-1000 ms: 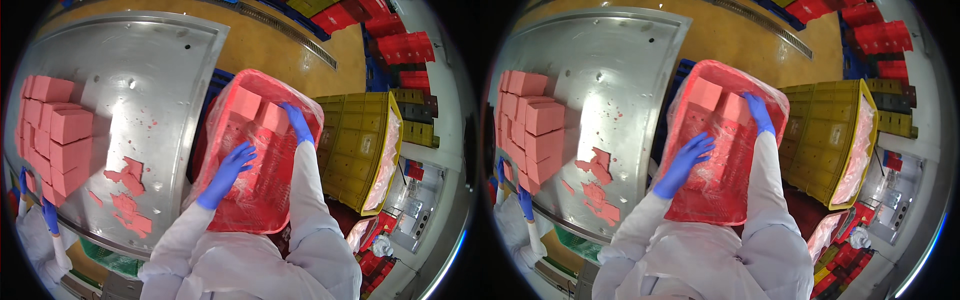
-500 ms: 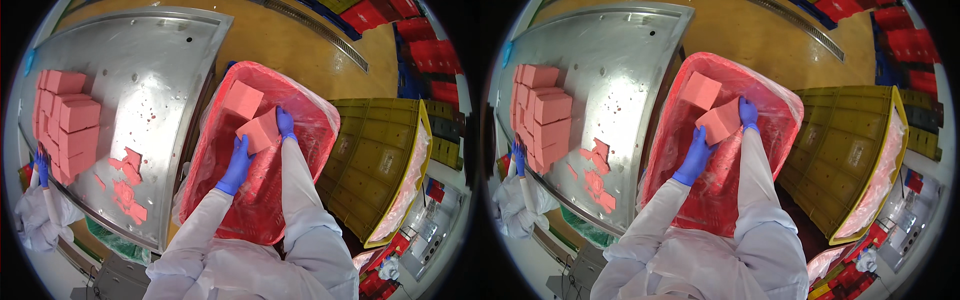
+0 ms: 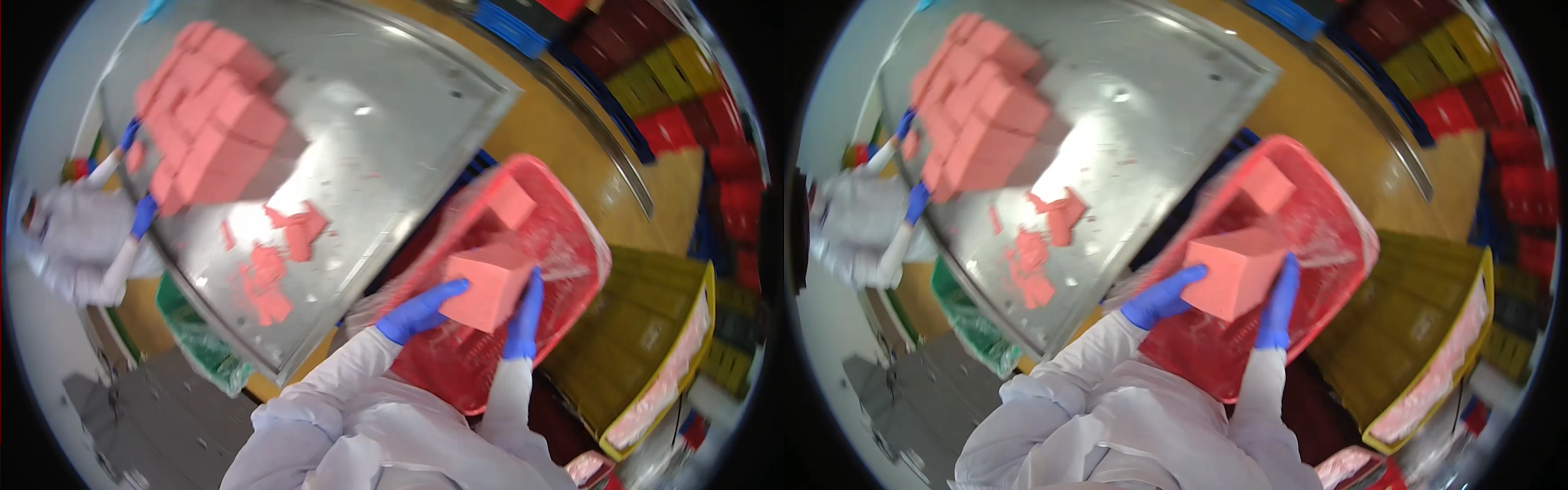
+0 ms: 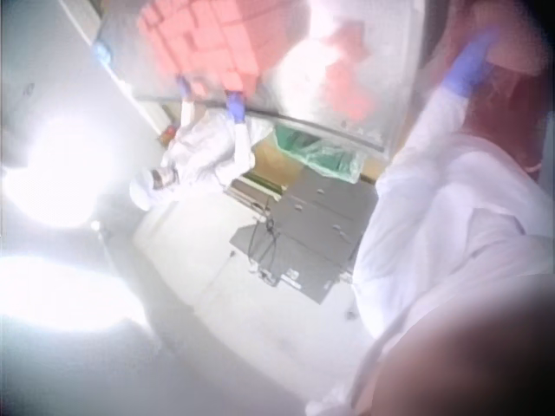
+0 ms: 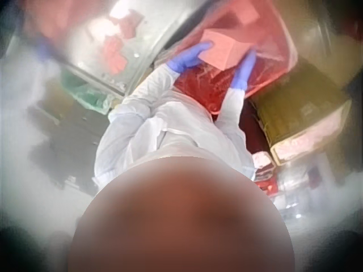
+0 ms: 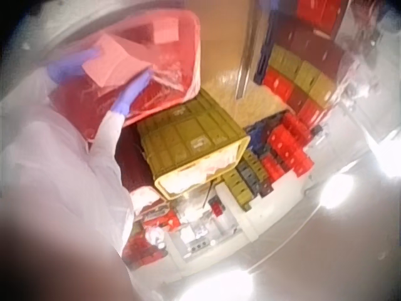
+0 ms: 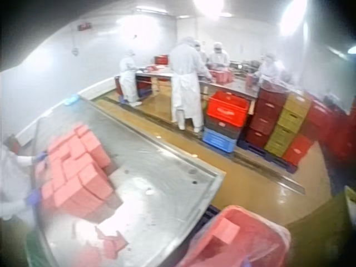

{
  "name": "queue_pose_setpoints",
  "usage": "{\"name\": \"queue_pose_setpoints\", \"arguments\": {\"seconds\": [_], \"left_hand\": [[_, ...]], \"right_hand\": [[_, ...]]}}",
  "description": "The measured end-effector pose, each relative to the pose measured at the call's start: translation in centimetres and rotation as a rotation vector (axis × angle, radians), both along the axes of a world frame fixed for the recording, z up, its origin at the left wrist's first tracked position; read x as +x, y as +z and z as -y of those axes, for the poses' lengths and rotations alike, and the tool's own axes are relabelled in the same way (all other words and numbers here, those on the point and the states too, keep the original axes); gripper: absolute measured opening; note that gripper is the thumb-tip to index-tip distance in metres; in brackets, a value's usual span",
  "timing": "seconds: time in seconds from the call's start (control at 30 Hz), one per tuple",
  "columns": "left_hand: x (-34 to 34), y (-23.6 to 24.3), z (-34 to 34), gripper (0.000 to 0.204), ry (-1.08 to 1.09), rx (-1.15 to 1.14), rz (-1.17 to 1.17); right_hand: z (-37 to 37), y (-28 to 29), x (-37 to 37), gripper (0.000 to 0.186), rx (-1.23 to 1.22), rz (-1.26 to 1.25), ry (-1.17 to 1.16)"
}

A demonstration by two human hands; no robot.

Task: The person arranges pink rectangular blocks on a stainless steel table, then places them into a plastic-lined basket. They repeat this process, moving blocks from the table into baskets and occasionally handling plastic liners.

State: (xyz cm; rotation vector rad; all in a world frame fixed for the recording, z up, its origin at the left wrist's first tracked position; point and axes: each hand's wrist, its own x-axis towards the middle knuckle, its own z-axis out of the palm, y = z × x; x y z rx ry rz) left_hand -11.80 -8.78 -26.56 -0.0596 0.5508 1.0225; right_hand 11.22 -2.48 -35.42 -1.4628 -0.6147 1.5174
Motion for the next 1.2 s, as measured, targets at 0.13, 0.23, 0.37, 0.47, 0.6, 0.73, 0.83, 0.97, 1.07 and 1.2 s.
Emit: {"name": "queue_pose_setpoints", "arguments": {"seconds": [0.13, 0.23, 0.37, 0.47, 0.6, 0.73, 0.83, 0.97, 1.07, 1.2], "left_hand": [[-7.2, 5.7, 5.5, 0.074, 0.185, 0.031, -0.077], [-13.2, 7.7, 10.4, 0.08, 0.413, 0.106, -0.143], [-20.6, 6.2, 19.1, 0.074, 0.826, -0.116, -0.222], [-26.1, 5.3, 21.9, 0.065, 1.031, -0.184, -0.33], [-33.7, 6.0, 23.6, 0.058, 1.157, -0.189, -0.439], [-42.2, 6.2, 22.7, 0.062, 1.163, -0.184, -0.57], [-48.2, 2.9, 20.3, 0.063, 1.094, -0.23, -0.619], [-52.2, -6.7, 18.2, 0.055, 1.063, -0.242, -0.726], [-53.1, -15.4, 21.0, 0.041, 1.037, -0.357, -0.919], [-49.8, -22.1, 22.8, 0.023, 0.563, -0.377, -1.864]], "right_hand": [[1.7, 10.6, -10.5, 0.055, -0.068, -0.159, 0.148], [3.9, 11.1, -19.1, 0.05, 0.037, 0.067, 0.347], [7.5, 8.8, -31.5, 0.045, 0.037, 0.066, 0.731], [11.9, 1.3, -40.5, 0.037, -0.052, -0.152, 0.76], [15.1, 0.4, -53.2, 0.039, -0.294, -0.312, 0.94], [14.8, 1.4, -61.1, 0.041, -0.241, -0.397, 0.973], [12.6, 0.8, -62.1, 0.044, 0.092, -0.17, 1.103], [6.5, -4.4, -55.0, 0.045, 0.726, 0.958, 1.09], [7.4, -4.0, -49.6, 0.039, 0.654, 1.293, 1.066], [12.6, -5.2, -47.0, 0.023, 0.757, 0.905, 1.272]]}}
